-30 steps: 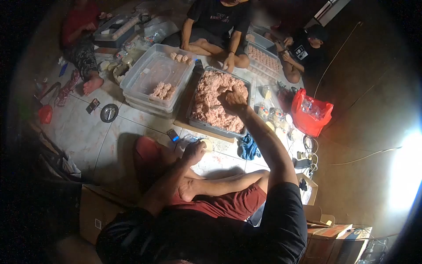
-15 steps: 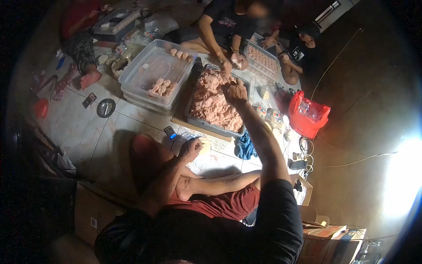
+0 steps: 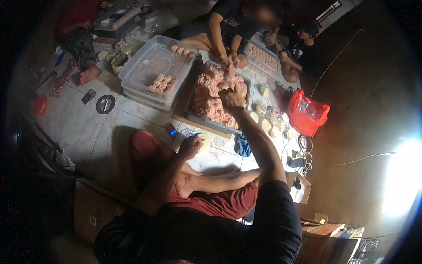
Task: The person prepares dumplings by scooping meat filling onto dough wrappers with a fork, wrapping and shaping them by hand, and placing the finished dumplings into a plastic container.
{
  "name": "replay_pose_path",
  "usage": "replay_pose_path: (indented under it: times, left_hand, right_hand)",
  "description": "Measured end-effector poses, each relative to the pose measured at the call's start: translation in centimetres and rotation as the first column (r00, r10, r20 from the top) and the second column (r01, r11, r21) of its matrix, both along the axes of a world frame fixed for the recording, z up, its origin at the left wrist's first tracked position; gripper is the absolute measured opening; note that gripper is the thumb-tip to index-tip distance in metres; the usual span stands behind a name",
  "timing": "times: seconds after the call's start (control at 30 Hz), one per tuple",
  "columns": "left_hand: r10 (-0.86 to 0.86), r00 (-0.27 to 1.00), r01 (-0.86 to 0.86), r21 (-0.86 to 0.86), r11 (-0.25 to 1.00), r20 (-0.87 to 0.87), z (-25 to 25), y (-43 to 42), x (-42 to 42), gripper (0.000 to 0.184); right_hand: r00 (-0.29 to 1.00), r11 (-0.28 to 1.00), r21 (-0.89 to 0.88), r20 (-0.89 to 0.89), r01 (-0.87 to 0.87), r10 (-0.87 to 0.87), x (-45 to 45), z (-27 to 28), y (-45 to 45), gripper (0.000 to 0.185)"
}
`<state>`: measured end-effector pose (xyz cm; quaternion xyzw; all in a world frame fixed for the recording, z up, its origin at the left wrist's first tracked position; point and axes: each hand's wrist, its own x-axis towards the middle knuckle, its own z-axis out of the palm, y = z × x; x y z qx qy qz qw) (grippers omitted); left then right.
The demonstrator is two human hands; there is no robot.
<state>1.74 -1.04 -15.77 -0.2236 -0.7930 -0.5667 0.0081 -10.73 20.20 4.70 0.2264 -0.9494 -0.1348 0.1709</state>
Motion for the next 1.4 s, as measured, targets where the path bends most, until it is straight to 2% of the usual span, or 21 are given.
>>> replay_pose_path:
  times: [0.07,0.17,0.27,0.3,0.43,0.47,0.53,0.57,0.63,0.67,0.7,0.73,0.8,0.9,0.93,1.0,1.07,1.13,1.23,1.33,1.4]
  left_hand:
    - [-0.006,0.999,0.006,0.012,1.0,0.046,0.8,-0.2,0.0,0.021]
    - [-0.006,0.999,0.007,0.019,1.0,-0.039,0.0,0.1,-0.3,0.022]
    - [0.045,0.99,-0.041,0.032,0.999,-0.133,-0.5,0.1,-0.6,0.024]
    - [0.035,0.995,-0.031,0.045,0.998,-0.091,-0.1,0.0,-0.7,0.023]
    - [-0.024,0.994,0.026,-0.016,1.0,0.111,1.2,-0.5,0.1,0.02]
    - [-0.027,0.993,0.029,-0.016,0.999,0.111,1.7,-0.6,0.0,0.02]
    - [-0.012,0.997,0.012,0.004,1.0,0.081,1.3,-0.3,-0.3,0.019]
    - [-0.014,0.997,0.014,0.009,1.0,0.076,1.1,-0.2,-0.4,0.019]
    - [0.006,0.995,-0.002,-0.035,0.999,0.103,0.9,-0.1,-0.7,0.02]
    - [0.004,0.995,-0.001,-0.036,0.999,0.101,0.9,0.0,-0.6,0.02]
    - [0.01,0.994,-0.005,-0.048,0.999,0.113,1.1,-0.1,-0.5,0.02]
    - [0.019,0.992,-0.012,-0.059,0.998,0.126,1.2,-0.1,-0.5,0.021]
    - [0.02,0.993,-0.016,-0.036,0.999,0.114,1.3,-0.1,-0.2,0.02]
    - [0.024,0.993,-0.024,0.002,1.0,0.116,0.9,-0.5,-0.2,0.021]
    - [0.03,0.99,-0.035,0.029,0.999,0.137,0.7,-0.4,-0.4,0.021]
    - [0.041,0.989,-0.044,0.016,0.999,0.143,0.4,-0.1,-0.6,0.021]
    - [0.05,0.988,-0.051,0.001,0.999,0.144,-0.1,0.3,-1.1,0.021]
    - [0.063,0.992,-0.065,0.011,0.998,0.107,-0.4,0.4,-1.2,0.021]
    - [0.04,0.986,-0.04,-0.008,0.999,0.164,-0.1,0.1,-0.5,0.022]
    - [0.039,0.983,-0.041,0.004,0.999,0.179,0.0,0.0,-0.7,0.023]
    - [0.026,0.989,-0.027,0.002,1.0,0.143,0.2,0.0,-1.1,0.024]
  right_hand:
    - [0.996,0.994,0.105,0.087,-0.023,0.014,1.1,1.4,0.3,0.014]
    - [0.902,0.908,0.388,0.431,-0.158,-0.027,1.4,3.9,0.1,0.017]
    - [0.971,0.974,0.191,0.223,-0.125,0.081,-0.4,2.4,2.2,0.01]
    - [0.966,0.992,0.112,0.245,0.052,-0.078,-1.3,2.0,2.1,0.008]
    - [0.984,0.984,0.128,0.113,0.122,-0.136,-0.1,-1.1,1.0,0.009]
    - [0.984,0.999,0.005,0.172,0.047,-0.047,0.9,-1.2,1.0,0.013]
    - [0.967,0.939,0.317,0.248,-0.134,0.054,1.7,-1.2,2.6,0.017]
    - [0.969,0.938,0.322,0.243,-0.131,0.051,2.1,-0.7,3.7,0.017]
    - [0.92,0.959,0.08,0.315,-0.27,0.233,3.0,2.2,3.9,0.016]
    - [0.921,0.96,0.08,0.312,-0.268,0.231,2.9,3.0,3.5,0.016]
    - [0.968,0.989,0.115,0.243,-0.09,0.059,2.1,3.5,3.3,0.005]
    - [0.979,0.987,0.136,0.169,0.091,-0.113,1.4,3.7,2.9,0.014]
    - [0.973,0.986,0.066,0.161,0.155,-0.164,1.0,2.0,1.9,0.013]
    - [0.98,0.984,0.066,0.12,-0.166,0.157,1.2,0.2,1.7,0.005]
    - [0.98,0.983,0.068,0.119,-0.168,0.159,1.8,0.5,2.0,0.005]
    - [0.885,0.983,0.101,0.456,-0.154,0.092,3.0,1.1,2.8,0.006]
    - [0.879,0.99,0.04,0.467,-0.136,0.101,2.4,2.3,3.8,0.015]
    - [0.949,0.997,-0.012,0.306,0.082,-0.074,0.7,2.6,4.3,0.013]
    - [0.972,0.988,0.154,0.225,0.029,-0.064,0.5,0.2,2.6,0.01]
    - [0.988,0.989,0.067,0.088,-0.13,0.124,1.4,0.3,2.5,0.009]
    - [0.909,0.941,0.244,0.398,-0.235,0.123,1.2,1.6,2.5,0.005]
